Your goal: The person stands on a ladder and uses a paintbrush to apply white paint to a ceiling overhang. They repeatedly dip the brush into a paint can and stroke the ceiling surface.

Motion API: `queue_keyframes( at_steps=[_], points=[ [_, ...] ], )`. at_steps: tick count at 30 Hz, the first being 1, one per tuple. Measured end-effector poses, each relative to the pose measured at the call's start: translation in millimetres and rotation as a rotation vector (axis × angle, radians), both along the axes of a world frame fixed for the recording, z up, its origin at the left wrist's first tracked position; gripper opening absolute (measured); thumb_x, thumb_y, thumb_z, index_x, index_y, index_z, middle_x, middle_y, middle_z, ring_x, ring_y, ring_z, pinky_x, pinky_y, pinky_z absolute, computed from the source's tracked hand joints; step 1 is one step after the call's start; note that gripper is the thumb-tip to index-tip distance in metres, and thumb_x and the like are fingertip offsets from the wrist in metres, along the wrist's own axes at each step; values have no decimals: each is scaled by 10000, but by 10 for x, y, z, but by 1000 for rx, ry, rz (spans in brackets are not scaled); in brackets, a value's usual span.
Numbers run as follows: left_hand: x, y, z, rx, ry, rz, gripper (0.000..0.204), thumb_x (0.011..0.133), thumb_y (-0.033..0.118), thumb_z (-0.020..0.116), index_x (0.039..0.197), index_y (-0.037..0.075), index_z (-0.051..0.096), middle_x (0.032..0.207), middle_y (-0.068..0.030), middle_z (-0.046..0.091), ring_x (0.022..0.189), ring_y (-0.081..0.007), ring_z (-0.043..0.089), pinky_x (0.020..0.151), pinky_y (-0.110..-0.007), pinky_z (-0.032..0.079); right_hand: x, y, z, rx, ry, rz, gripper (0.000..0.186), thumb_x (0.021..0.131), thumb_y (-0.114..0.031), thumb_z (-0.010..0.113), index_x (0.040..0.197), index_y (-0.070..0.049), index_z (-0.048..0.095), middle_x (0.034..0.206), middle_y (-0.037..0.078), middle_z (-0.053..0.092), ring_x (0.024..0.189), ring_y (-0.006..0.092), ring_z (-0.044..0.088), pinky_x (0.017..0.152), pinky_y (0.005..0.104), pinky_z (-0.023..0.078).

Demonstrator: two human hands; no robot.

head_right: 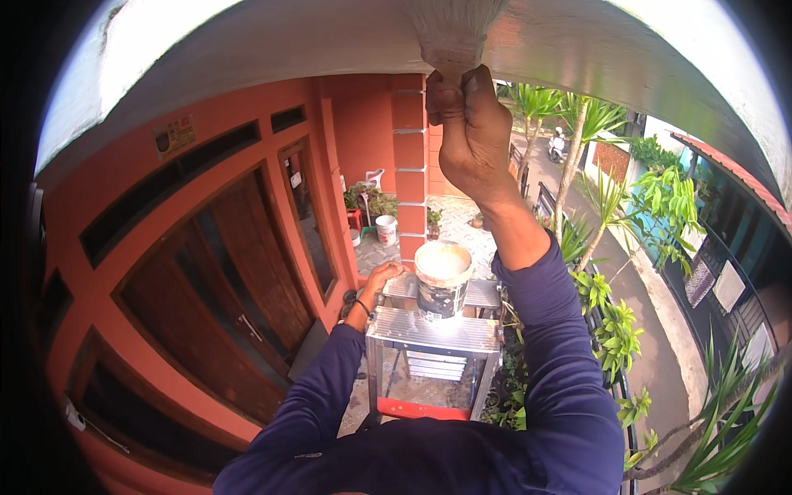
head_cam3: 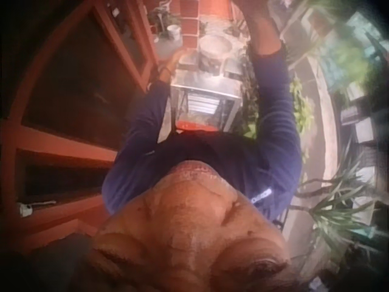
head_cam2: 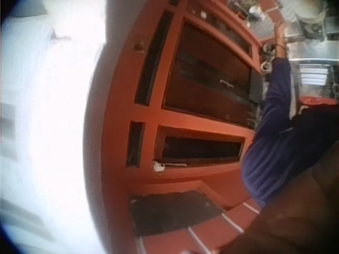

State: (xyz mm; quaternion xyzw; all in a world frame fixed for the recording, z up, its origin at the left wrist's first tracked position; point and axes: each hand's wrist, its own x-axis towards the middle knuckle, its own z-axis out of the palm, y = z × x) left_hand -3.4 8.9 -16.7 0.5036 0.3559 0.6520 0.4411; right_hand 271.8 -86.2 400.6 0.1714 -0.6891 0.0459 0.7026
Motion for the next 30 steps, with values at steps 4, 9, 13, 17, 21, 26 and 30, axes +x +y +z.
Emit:
queue_keyframes(
  at_steps=[4, 9, 13, 17, 21, 26, 30],
  points=[
    [-53, 63, -42, -9, 26, -24, 268, 1037, 229, 723, 1105, -20, 794, 1071, -59, 773, 1006, -157, 707, 932, -307, 527, -14, 281, -136, -162, -122, -56, 148, 1159, -113, 476, 1113, -1, 560, 812, 67, 631, 687, 116, 582, 630, 295, 507],
    [-91, 110, -69, -31, 65, -25, 260, 1048, 211, 708, 1101, -27, 796, 1083, -64, 770, 1019, -158, 700, 950, -311, 519, 126, 319, -623, -352, -167, -76, 253, 1168, -216, 528, 1185, 16, 627, 804, 48, 621, 682, 111, 570, 623, 291, 479],
    [-46, 74, -28, 11, 35, -24, 255, 1050, 206, 707, 1079, -32, 795, 1081, -63, 769, 1000, -147, 700, 935, -297, 523, 287, 29, -846, -321, -82, 45, 296, 1172, -236, 541, 1159, 44, 633, 961, 35, 601, 760, 90, 460, 661, 235, 373],
    [-8, -4, 23, -5, -29, -36, 250, 1048, 200, 713, 1071, -38, 787, 1050, -59, 772, 977, -138, 710, 908, -284, 536, 355, -267, -767, -146, 113, -60, 285, 1170, -250, 540, 1185, 31, 583, 1058, 88, 607, 860, 126, 511, 717, 270, 433],
    [23, -46, 78, -35, -84, -66, 237, 1046, 194, 716, 1072, -31, 787, 1004, -52, 768, 941, -138, 720, 871, -280, 548, 216, -345, -529, 45, 184, -198, 173, 1161, -172, 549, 1165, 0, 525, 1060, 123, 624, 840, 154, 558, 754, 307, 503],
    [28, -68, 97, -62, -110, -82, 221, 1045, 194, 718, 1067, -11, 797, 1000, -38, 760, 916, -136, 712, 854, -273, 539, 94, -350, -288, 164, 255, -389, 114, 1117, -58, 612, 1156, 32, 555, 953, 104, 686, 769, 131, 622, 697, 282, 534],
    [-4, 12, 41, -18, 21, -16, 225, 1046, 201, 717, 1075, -7, 798, 1031, -32, 759, 976, -137, 704, 901, -277, 525, 273, -333, -182, 191, 304, -418, 167, 1094, -68, 669, 1199, 61, 676, 875, 73, 668, 714, 95, 542, 635, 254, 477]
  ],
)
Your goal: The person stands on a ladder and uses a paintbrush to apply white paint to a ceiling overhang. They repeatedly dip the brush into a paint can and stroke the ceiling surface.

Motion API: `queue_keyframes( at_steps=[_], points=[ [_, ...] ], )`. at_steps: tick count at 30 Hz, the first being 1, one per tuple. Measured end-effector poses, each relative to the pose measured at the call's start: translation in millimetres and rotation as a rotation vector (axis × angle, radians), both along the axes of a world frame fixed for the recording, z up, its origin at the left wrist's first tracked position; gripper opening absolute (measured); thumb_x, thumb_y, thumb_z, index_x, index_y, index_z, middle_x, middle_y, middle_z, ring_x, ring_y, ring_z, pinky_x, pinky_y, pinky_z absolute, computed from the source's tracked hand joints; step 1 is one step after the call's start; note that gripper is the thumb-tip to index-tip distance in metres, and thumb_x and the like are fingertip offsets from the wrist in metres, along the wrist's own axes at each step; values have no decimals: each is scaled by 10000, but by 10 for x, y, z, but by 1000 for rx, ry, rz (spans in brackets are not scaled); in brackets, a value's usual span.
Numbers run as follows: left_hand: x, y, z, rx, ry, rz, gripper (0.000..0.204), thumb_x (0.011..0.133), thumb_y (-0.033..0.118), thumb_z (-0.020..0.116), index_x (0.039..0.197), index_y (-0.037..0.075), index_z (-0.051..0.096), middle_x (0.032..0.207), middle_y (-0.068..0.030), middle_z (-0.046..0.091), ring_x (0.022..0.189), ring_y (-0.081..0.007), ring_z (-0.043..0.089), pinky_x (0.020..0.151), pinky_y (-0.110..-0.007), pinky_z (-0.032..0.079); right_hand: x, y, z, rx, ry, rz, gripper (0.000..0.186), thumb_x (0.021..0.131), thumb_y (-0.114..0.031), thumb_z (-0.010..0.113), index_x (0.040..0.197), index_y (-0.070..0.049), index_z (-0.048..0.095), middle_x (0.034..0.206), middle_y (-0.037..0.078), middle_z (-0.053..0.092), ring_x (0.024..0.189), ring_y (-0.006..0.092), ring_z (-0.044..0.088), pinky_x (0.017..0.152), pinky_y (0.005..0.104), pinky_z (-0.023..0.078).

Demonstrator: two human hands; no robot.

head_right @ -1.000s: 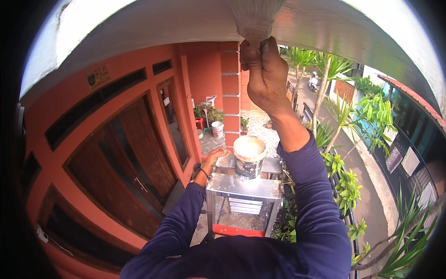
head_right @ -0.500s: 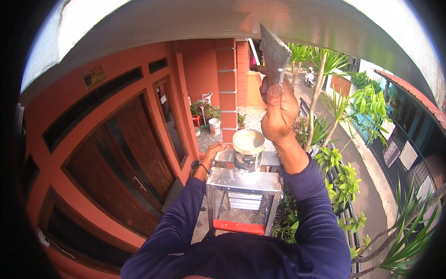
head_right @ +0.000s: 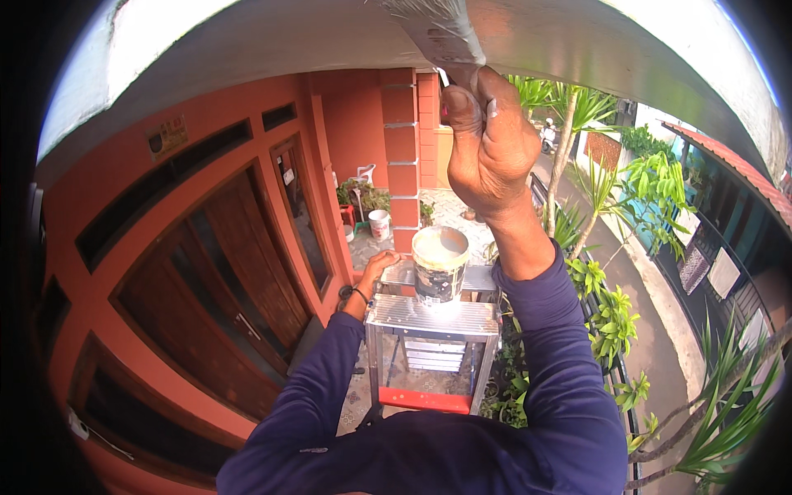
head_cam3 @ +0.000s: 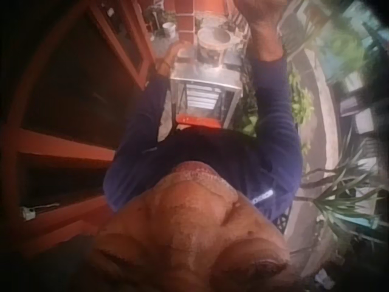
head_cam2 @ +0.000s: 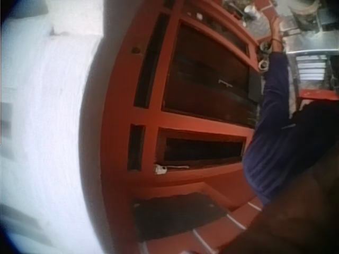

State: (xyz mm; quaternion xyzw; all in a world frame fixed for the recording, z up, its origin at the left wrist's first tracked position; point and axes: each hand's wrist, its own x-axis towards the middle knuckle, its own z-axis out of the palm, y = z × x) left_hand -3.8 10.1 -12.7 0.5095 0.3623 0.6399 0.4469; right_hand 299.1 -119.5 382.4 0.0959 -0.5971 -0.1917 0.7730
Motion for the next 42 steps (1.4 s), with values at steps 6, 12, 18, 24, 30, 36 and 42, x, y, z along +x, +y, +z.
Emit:
queue_keyframes(
  at_steps=[6, 12, 18, 24, 30, 36, 42],
  points=[
    [-44, 69, -64, 82, 79, -1, 239, 1043, 212, 713, 1072, -11, 796, 1058, -35, 764, 1022, -140, 705, 947, -294, 522, 229, -31, -333, -311, 5, 389, 181, 1131, -126, 619, 1207, 39, 616, 805, 36, 612, 637, 62, 457, 554, 218, 379],
    [36, -55, 35, -46, -44, 46, 259, 1037, 230, 724, 1076, -19, 786, 1044, -47, 773, 986, -142, 711, 908, -290, 536, 310, -296, -398, -95, -87, -73, 229, 1064, -49, 705, 1238, 93, 656, 930, 88, 691, 693, 81, 548, 617, 233, 451],
    [20, -109, 117, -58, -71, -67, 249, 1039, 231, 713, 1073, -3, 788, 994, -40, 772, 894, -131, 709, 791, -283, 545, 395, -245, -267, -268, 2, -2, 188, 1047, -32, 715, 1198, 73, 678, 943, 117, 705, 741, 154, 651, 653, 261, 511],
    [16, -30, 33, -16, -46, -21, 246, 1042, 236, 713, 1071, 4, 790, 963, -41, 767, 838, -126, 711, 747, -280, 548, 410, -231, -443, -164, 38, -147, 204, 1033, -23, 729, 1187, 94, 664, 965, 171, 729, 776, 253, 697, 693, 327, 555],
    [0, -21, 59, 15, 13, -15, 243, 1036, 240, 716, 1066, 12, 795, 970, -34, 768, 851, -129, 711, 766, -278, 544, 497, -303, -143, -64, 44, -370, 176, 1009, -23, 746, 1158, 52, 691, 943, 177, 742, 747, 311, 721, 665, 346, 569],
    [51, -91, 100, -4, -17, 6, 252, 1033, 242, 719, 1067, 4, 794, 981, -42, 769, 878, -133, 712, 779, -282, 542, 499, -286, -295, -177, 114, -130, 162, 1039, -52, 732, 1154, 57, 700, 916, 152, 744, 741, 226, 711, 670, 321, 559],
    [67, -150, 155, -60, -85, -37, 234, 1030, 231, 727, 1063, 6, 784, 1017, -57, 785, 900, -143, 722, 810, -296, 559, 557, -377, -218, 3, 3, -256, 156, 1006, -24, 748, 1137, 56, 720, 932, 165, 749, 711, 267, 715, 635, 345, 558]
  ],
)
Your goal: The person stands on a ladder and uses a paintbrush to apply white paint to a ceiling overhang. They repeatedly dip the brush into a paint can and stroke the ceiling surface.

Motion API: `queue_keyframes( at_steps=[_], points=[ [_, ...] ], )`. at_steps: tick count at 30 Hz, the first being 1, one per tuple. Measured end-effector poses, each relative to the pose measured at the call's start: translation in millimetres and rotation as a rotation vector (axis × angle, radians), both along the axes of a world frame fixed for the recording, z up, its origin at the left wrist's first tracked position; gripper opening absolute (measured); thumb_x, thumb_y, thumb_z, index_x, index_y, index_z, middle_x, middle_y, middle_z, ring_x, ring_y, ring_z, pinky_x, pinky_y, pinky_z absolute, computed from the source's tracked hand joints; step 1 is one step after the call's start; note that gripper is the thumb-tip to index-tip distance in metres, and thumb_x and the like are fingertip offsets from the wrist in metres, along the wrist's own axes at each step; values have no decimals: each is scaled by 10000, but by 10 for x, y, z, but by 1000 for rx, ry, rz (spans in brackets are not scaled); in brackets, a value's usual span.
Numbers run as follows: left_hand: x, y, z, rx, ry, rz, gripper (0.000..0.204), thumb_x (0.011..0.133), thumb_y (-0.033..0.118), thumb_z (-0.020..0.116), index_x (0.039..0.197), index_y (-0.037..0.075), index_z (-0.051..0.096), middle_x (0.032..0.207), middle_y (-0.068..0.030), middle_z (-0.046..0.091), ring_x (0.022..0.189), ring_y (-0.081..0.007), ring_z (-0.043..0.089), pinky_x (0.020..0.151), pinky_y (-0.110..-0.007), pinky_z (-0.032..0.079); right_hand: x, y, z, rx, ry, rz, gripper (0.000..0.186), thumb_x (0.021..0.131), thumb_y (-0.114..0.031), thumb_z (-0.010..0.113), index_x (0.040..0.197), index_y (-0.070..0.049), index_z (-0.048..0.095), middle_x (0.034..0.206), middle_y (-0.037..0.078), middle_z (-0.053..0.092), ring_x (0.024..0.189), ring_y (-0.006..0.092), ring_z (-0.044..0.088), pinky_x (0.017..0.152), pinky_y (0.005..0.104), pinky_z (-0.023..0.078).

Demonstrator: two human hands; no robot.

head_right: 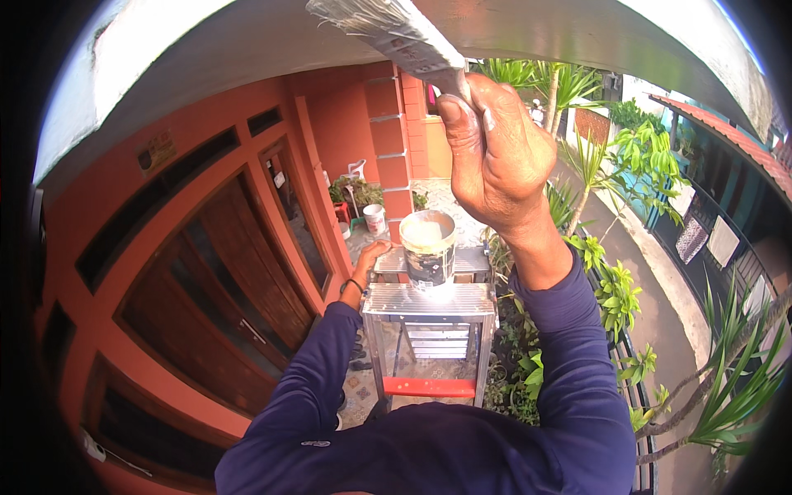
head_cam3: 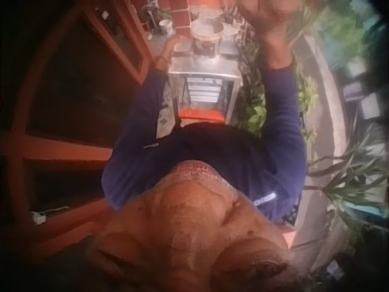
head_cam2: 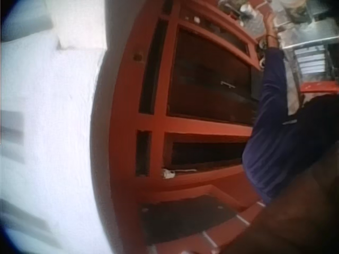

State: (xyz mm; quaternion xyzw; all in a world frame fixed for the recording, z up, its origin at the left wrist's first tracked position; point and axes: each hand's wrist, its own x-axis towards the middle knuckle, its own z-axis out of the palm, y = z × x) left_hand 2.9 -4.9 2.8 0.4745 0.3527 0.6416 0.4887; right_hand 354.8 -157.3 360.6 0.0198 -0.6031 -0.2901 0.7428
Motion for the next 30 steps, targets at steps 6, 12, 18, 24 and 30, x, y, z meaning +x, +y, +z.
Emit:
queue_keyframes(
  at_steps=[6, 12, 18, 24, 30],
  points=[
    [38, 19, -6, 16, 11, 89, 221, 1032, 207, 723, 1068, -5, 774, 1024, -65, 788, 898, -148, 728, 824, -300, 566, 189, 178, -81, -339, 175, 189, 138, 1043, -57, 734, 1133, 47, 730, 951, 143, 762, 740, 169, 694, 646, 306, 538],
    [-58, 93, -93, 23, 48, 54, 225, 1039, 214, 713, 1082, 4, 779, 1050, -58, 785, 960, -146, 719, 882, -302, 553, 200, 143, -190, -52, 143, 5, 171, 1049, -51, 727, 1158, 80, 722, 992, 134, 763, 804, 141, 659, 743, 261, 534],
    [-133, 128, -118, 23, 122, 11, 230, 1047, 221, 703, 1096, 12, 784, 1076, -51, 781, 1022, -143, 710, 940, -305, 540, 362, 249, -24, -245, 186, 68, 157, 1042, -92, 748, 1137, 32, 735, 883, 101, 737, 695, 148, 651, 641, 284, 517],
    [-150, 140, -129, 0, 116, -12, 243, 1051, 230, 701, 1106, 9, 785, 1102, -47, 784, 1069, -144, 708, 985, -308, 534, 344, 329, -255, -126, 215, 129, 196, 1015, -52, 771, 1149, 79, 715, 886, 134, 736, 697, 141, 645, 633, 273, 519],
    [-104, 112, -108, 27, 35, 0, 212, 1036, 197, 723, 1081, -2, 781, 1026, -60, 790, 901, -131, 723, 817, -282, 562, 394, 323, -23, -221, 183, 109, 171, 1026, -79, 766, 1137, 40, 714, 862, 100, 742, 686, 122, 643, 631, 267, 518]
  ],
)
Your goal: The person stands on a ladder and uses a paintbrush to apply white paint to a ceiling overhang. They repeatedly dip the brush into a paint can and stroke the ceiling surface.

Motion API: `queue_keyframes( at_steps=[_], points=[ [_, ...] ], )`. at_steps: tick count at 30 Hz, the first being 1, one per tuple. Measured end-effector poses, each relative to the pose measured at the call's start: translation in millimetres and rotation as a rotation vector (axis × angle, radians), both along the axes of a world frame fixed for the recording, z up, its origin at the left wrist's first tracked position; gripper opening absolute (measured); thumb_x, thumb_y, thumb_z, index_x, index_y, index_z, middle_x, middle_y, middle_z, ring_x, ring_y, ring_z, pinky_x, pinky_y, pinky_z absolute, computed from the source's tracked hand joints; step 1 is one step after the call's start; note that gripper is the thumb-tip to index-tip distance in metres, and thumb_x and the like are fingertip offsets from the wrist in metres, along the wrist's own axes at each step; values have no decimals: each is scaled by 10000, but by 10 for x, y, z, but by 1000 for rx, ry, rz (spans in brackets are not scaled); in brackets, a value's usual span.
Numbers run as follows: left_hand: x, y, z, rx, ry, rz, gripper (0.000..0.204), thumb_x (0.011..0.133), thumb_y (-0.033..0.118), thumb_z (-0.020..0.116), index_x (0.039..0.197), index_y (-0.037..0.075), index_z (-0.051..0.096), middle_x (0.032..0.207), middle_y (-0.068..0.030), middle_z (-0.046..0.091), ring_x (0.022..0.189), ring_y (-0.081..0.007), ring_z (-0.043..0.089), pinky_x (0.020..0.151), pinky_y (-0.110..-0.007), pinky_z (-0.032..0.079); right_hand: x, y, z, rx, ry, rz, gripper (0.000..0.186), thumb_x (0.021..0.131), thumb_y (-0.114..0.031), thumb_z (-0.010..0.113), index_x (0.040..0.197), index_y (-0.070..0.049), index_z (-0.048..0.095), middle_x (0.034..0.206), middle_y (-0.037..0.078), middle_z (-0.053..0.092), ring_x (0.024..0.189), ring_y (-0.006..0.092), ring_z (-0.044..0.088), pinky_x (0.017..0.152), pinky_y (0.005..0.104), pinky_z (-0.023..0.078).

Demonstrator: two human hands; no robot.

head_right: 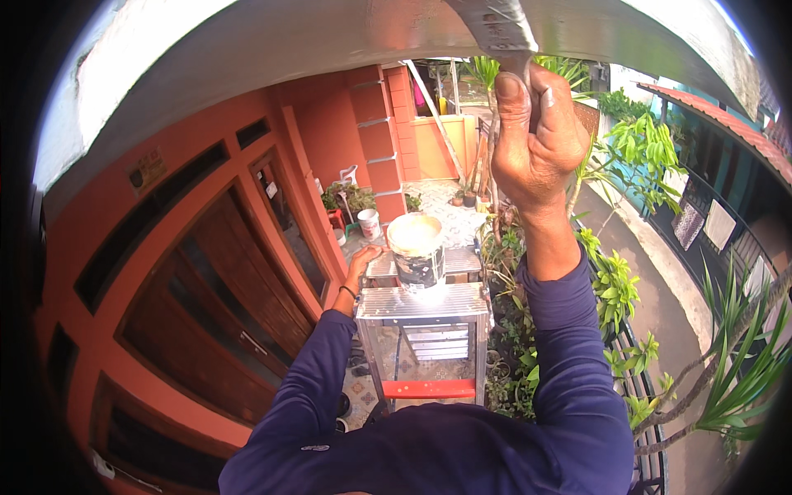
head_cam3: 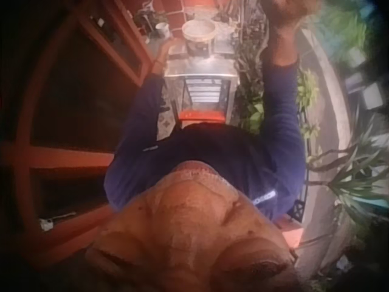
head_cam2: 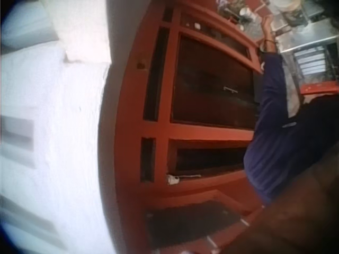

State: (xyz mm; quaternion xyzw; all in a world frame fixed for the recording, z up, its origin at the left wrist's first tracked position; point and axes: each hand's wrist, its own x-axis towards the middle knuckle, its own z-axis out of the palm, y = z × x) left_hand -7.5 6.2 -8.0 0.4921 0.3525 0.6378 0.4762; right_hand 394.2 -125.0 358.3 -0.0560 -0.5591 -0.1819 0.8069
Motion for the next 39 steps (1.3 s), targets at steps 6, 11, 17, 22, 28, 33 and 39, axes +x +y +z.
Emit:
queue_keyframes(
  at_steps=[6, 11, 17, 22, 28, 33, 39],
  points=[
    [25, 18, -10, -33, -43, -27, 235, 1046, 211, 700, 1081, -8, 780, 1007, -45, 777, 889, -135, 718, 809, -277, 555, -314, 160, -324, -98, -72, 290, 183, 1132, -116, 606, 1046, 45, 595, 780, 9, 589, 679, 81, 496, 586, 266, 427],
    [58, 31, -53, 40, -20, 4, 240, 1037, 221, 699, 1067, -5, 773, 997, -37, 767, 903, -128, 706, 806, -278, 540, -826, 150, -169, 37, -358, 434, 178, 1186, -170, 467, 1109, -16, 512, 915, 81, 573, 741, 102, 487, 657, 258, 429],
    [46, 43, -96, -5, 65, 59, 242, 1026, 250, 701, 1066, 23, 777, 1029, -23, 764, 1007, -120, 688, 866, -306, 521, -1375, 493, 340, 11, -400, 583, 189, 1191, -168, 428, 1112, -25, 523, 903, 69, 607, 760, 125, 569, 673, 295, 496],
    [41, 10, -98, 87, 154, 65, 224, 1023, 294, 708, 1062, 89, 787, 1062, -12, 764, 1105, -133, 669, 932, -283, 469, -1448, 1010, 121, -341, -482, 626, 226, 1194, -177, 450, 1100, -17, 577, 869, 55, 610, 718, 117, 549, 677, 300, 480],
    [82, -42, -30, -33, 128, 61, 253, 1030, 292, 711, 1074, 53, 782, 1111, -28, 767, 1146, -151, 668, 1005, -302, 463, -1269, 1232, -449, -492, -361, 555, 296, 1194, -256, 486, 1155, 0, 630, 835, -5, 553, 692, 80, 439, 637, 250, 377],
    [67, -33, -22, 21, 148, 47, 260, 1028, 288, 719, 1076, 38, 771, 1129, -61, 786, 1142, -169, 689, 1040, -314, 476, -1045, 829, -444, -202, -249, 440, 353, 1191, -293, 480, 1238, 14, 647, 1001, 26, 566, 859, 124, 495, 800, 271, 427],
    [61, 11, -64, 26, 138, 61, 283, 1016, 317, 738, 1071, 41, 772, 1123, -69, 785, 1132, -194, 699, 1067, -328, 474, -1256, 340, 63, 161, -193, 593, 151, 1148, -119, 566, 1237, 2, 548, 1059, 119, 667, 889, 174, 636, 837, 346, 551]
  ],
)
